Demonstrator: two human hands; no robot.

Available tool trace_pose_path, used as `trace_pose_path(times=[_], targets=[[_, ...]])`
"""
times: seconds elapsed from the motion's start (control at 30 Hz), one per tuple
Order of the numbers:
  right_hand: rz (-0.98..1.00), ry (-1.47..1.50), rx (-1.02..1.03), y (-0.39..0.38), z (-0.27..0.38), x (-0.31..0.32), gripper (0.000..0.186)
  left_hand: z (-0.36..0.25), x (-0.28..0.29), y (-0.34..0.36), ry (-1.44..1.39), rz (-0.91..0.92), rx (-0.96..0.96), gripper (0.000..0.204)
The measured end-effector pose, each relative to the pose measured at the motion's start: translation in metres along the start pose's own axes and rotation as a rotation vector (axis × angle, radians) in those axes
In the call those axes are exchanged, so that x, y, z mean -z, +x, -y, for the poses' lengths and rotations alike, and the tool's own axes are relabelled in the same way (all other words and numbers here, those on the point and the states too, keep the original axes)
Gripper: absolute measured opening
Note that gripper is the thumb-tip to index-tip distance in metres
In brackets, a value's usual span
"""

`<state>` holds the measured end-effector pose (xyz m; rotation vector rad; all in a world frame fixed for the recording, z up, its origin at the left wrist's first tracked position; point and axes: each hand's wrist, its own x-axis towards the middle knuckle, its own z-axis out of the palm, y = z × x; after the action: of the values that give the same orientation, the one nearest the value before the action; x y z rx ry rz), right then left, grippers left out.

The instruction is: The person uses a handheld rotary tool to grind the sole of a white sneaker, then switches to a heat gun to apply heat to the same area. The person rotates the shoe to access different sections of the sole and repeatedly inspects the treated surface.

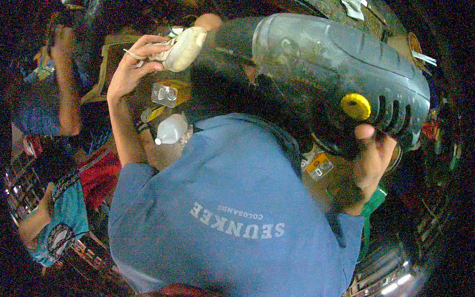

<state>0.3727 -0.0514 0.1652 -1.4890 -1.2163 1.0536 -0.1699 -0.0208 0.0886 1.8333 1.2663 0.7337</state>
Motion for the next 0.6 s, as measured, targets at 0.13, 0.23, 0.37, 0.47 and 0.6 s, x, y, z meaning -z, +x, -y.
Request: trace_pose_path(times=[0.13, 0.23, 0.37, 0.47, 0.6], targets=[[-0.070, 0.058, 0.056, -0.005, -0.011, -0.010, 0.067, 0.030, -0.022, -0.004, -0.473, -0.081, 0.001, 0.049], [-0.013, 0.143, 0.056, -0.006, -0.014, -0.017, 0.065, 0.040, -0.053, -0.014, -0.876, -0.213, 0.214, 0.060], [0.014, 0.233, 0.067, -0.004, -0.010, -0.028, 0.064, 0.036, -0.091, -0.014, -1.279, -0.303, 0.249, 0.067], [-0.053, 0.122, 0.076, -0.004, -0.005, -0.033, 0.063, 0.025, -0.103, -0.010, -1.338, -0.342, 0.219, 0.076], [-0.004, 0.109, 0.101, -0.003, -0.003, -0.042, 0.065, 0.016, -0.097, -0.009, -1.394, -0.349, 0.228, 0.077]])
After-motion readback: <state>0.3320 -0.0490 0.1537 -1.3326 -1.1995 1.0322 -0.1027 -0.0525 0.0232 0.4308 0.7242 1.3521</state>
